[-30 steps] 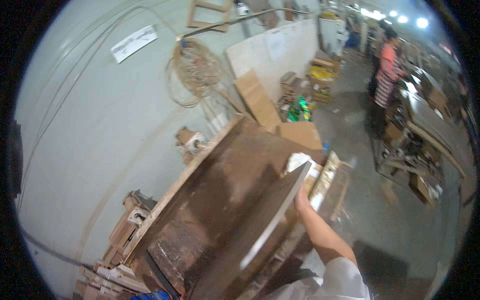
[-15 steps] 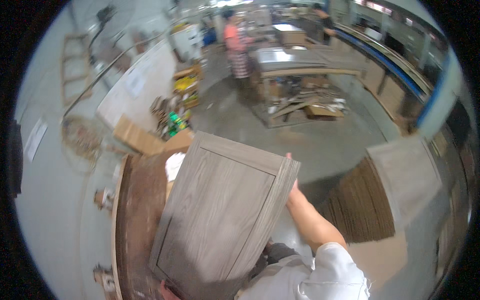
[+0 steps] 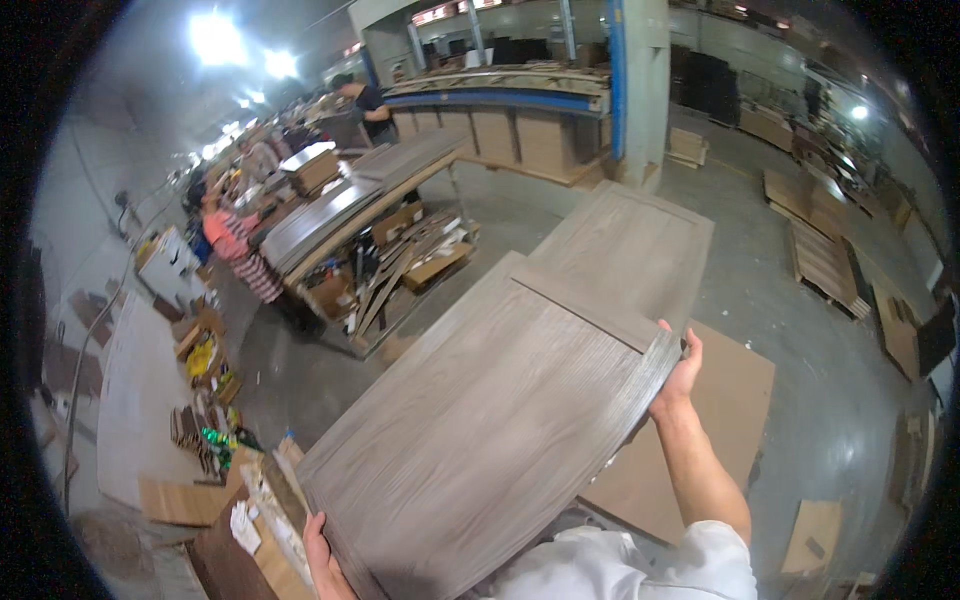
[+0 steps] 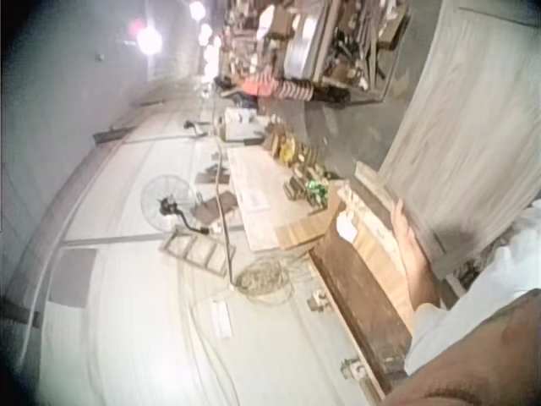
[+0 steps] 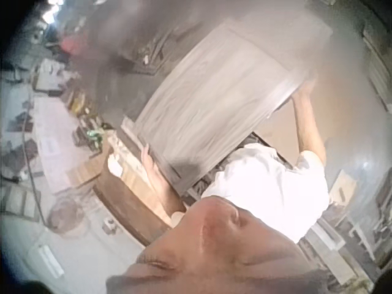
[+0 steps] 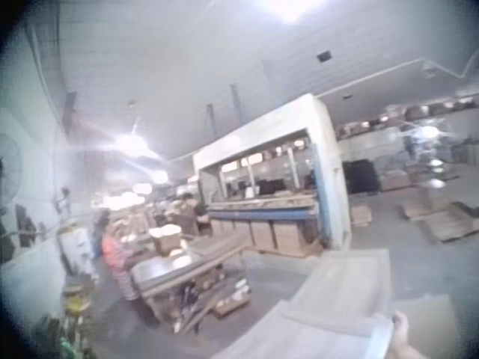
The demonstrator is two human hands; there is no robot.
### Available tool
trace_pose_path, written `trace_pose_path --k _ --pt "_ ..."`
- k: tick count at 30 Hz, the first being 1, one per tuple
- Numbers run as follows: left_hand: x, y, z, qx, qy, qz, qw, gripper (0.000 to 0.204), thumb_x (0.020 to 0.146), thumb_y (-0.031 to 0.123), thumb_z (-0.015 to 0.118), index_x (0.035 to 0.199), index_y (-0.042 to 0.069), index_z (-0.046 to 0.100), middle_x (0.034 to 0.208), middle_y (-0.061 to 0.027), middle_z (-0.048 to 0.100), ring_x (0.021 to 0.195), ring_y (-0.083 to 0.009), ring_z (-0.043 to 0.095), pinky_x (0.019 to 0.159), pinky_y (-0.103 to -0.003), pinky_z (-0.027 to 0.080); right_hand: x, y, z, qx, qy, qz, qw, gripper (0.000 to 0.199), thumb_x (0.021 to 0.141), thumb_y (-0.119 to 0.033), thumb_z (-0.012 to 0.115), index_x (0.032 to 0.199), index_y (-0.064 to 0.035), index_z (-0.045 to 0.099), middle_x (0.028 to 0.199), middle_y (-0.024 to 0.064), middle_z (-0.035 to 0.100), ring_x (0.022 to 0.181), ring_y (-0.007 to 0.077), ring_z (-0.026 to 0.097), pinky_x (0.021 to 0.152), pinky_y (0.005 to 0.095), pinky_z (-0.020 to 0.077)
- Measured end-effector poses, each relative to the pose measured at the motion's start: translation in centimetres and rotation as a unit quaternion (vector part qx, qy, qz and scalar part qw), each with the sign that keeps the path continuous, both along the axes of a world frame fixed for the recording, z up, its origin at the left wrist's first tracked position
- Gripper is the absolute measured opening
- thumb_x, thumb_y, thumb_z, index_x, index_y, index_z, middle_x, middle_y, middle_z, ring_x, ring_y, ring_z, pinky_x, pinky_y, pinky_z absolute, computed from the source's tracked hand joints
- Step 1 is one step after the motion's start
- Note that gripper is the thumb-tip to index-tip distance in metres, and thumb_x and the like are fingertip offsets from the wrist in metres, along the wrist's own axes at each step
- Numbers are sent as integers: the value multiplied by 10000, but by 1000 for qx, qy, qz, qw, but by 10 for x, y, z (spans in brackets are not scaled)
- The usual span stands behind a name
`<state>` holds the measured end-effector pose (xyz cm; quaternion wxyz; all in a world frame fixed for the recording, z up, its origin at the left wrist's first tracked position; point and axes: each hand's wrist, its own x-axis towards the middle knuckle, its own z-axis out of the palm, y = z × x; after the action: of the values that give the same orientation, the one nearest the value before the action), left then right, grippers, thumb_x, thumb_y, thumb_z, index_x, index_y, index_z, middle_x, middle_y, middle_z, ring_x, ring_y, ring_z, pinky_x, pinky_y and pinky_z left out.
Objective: The person picks up a wooden cabinet door panel from a workbench, carries it across the workshop floor, and places it onto a stack of similar panels, repeating this process.
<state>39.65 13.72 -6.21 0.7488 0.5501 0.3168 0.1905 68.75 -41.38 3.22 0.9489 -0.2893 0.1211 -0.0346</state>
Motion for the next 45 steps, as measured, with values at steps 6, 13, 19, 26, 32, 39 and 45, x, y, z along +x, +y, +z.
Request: trace_pose_path --k 6,13,19,26,32,39,45 --pt "154 -64 29 -84 -53 -104 990 573 913 96 495 1467 -33 426 1438 -139 525 1309 -277 497 1102 -381 389 79 -83 -29 -38 42 -39 998 586 972 -383 407 1391 21 474 1347 202 566 1268 374 520 1080 517 424" --pt "276 -181 30 -130 -33 -77 988 616 901 78 511 1493 32 346 1432 -138 495 1301 -319 494 1103 -468 403 132 -79 -41 -150 100 -92 979 600 914 -170 517 1467 -2 359 1421 202 493 1287 361 505 1097 494 418" --pt "317 -267 80 -147 -7 -253 956 614 964 100 478 1539 84 264 1294 -125 574 1079 -257 633 874 -427 569 163 -107 -60 -281 74 -149 945 575 890 -39 502 1453 -25 385 1388 165 520 1231 272 538 997 420 492" --pt "332 -278 108 -41 21 -377 925 606 1021 198 490 1551 11 263 1046 -125 678 874 -215 698 710 -353 600 181 -149 -38 -358 118 -171 910 644 896 -100 590 1500 -16 381 1522 210 411 1372 299 447 1111 387 391" --pt "291 -216 38 70 153 -471 866 523 1050 340 536 1420 -28 504 995 -121 738 870 -158 691 795 -263 519 128 -123 -94 -594 110 -119 788 740 876 -222 684 1529 -60 375 1605 297 195 1489 387 252 1201 442 264" --pt "208 -199 -46 15 176 -403 898 547 1046 341 530 1474 11 447 1136 -112 704 1007 -154 657 860 -292 499 109 -104 -76 -704 114 -56 699 770 836 -252 714 1525 -109 400 1615 305 171 1499 401 240 1208 433 248" --pt "178 -205 -56 -19 179 -394 901 537 1034 333 551 1477 42 462 1159 -113 703 1061 -172 649 902 -309 495 119 -97 -80 -715 93 -42 692 732 875 -269 680 1530 -111 395 1626 286 169 1525 368 182 1215 430 222"
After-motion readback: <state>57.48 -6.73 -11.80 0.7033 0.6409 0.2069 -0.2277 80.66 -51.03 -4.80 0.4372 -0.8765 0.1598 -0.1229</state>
